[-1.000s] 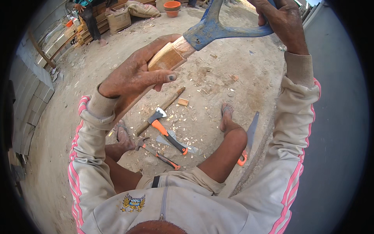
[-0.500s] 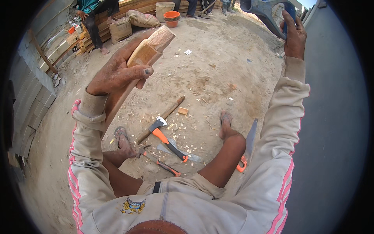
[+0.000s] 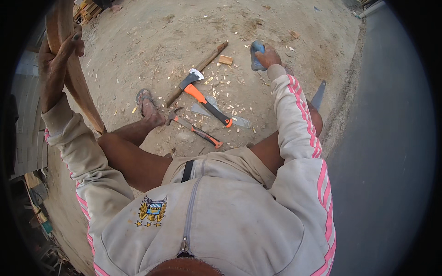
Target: The person sits on the ground and carves a piece of wood using a small axe. They repeatedly strike the wood to shape it and occasionally use a hand saw to smooth the surface. The person also picks up small wood shavings from the ground during the process.
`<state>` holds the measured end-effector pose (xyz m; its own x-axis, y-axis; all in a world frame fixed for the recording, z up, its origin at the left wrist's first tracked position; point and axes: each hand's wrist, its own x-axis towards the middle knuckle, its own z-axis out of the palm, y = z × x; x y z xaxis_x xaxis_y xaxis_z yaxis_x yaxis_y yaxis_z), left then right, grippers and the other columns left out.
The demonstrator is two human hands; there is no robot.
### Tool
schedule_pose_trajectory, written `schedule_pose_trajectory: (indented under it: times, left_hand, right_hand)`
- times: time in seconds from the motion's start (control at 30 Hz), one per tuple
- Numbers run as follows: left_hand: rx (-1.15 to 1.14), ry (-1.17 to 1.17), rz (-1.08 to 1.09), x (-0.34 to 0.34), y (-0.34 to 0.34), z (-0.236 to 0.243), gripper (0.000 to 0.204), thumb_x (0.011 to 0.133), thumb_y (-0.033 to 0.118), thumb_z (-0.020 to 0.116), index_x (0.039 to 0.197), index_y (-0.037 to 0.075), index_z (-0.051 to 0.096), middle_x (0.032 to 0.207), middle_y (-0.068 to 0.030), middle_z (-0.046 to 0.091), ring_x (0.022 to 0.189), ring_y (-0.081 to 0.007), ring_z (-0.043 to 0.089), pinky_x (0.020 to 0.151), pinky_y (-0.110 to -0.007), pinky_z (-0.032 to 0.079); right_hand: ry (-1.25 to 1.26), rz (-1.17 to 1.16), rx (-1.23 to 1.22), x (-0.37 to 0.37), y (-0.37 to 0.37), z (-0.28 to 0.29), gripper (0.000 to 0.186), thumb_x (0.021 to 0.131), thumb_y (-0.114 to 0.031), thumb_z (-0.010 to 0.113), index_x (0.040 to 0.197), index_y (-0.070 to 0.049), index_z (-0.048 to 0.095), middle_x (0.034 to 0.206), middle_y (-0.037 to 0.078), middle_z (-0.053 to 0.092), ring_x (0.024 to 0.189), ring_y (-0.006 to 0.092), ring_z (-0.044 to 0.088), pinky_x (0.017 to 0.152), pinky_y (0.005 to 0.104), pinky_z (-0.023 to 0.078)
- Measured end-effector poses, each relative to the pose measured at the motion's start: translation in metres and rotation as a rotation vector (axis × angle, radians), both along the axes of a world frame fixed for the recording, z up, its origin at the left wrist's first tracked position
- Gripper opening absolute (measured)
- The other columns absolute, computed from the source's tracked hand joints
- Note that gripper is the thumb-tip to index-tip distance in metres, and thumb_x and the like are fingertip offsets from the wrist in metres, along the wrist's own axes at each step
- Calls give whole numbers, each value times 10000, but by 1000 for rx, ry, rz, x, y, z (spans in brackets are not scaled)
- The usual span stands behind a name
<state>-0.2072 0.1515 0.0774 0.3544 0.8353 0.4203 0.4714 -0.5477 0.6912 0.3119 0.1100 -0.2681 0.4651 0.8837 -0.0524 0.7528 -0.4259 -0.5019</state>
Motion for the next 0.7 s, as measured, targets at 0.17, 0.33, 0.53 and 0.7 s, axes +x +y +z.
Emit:
schedule_pose_trajectory:
  times: [0.17,0.33,0.53,0.7]
  left_hand:
    - [53,24,-23,-19,4,1,363,912,296,730,1096,2,622,801,-33,618,739,-116,567,697,-286,433]
    - [117,75,-29,-19,1,2,332,918,277,715,1064,-9,632,803,-49,611,769,-132,570,714,-287,426]
    - [76,53,53,-28,-16,15,471,862,358,766,1095,-20,609,856,-70,621,771,-139,590,727,-311,487]
    - [-214,-112,-114,-19,-10,9,625,715,333,905,1118,-10,572,818,-46,611,705,-130,621,629,-281,528]
  right_hand:
    - [-311,295,-20,-76,-25,-60,375,862,-229,627,1234,-185,606,1162,159,644,1113,328,630,944,488,473]
    - [-508,527,-79,-103,-60,-132,361,848,-121,636,1195,-208,582,1060,114,617,1068,312,622,928,482,447]
    - [-495,604,-364,-125,-99,-151,357,854,-269,658,1195,-180,605,1191,116,593,1183,298,553,951,520,427]
    - [-257,588,-281,-169,-76,-149,425,864,-401,661,1169,-108,626,1188,163,590,1162,342,582,913,521,495]
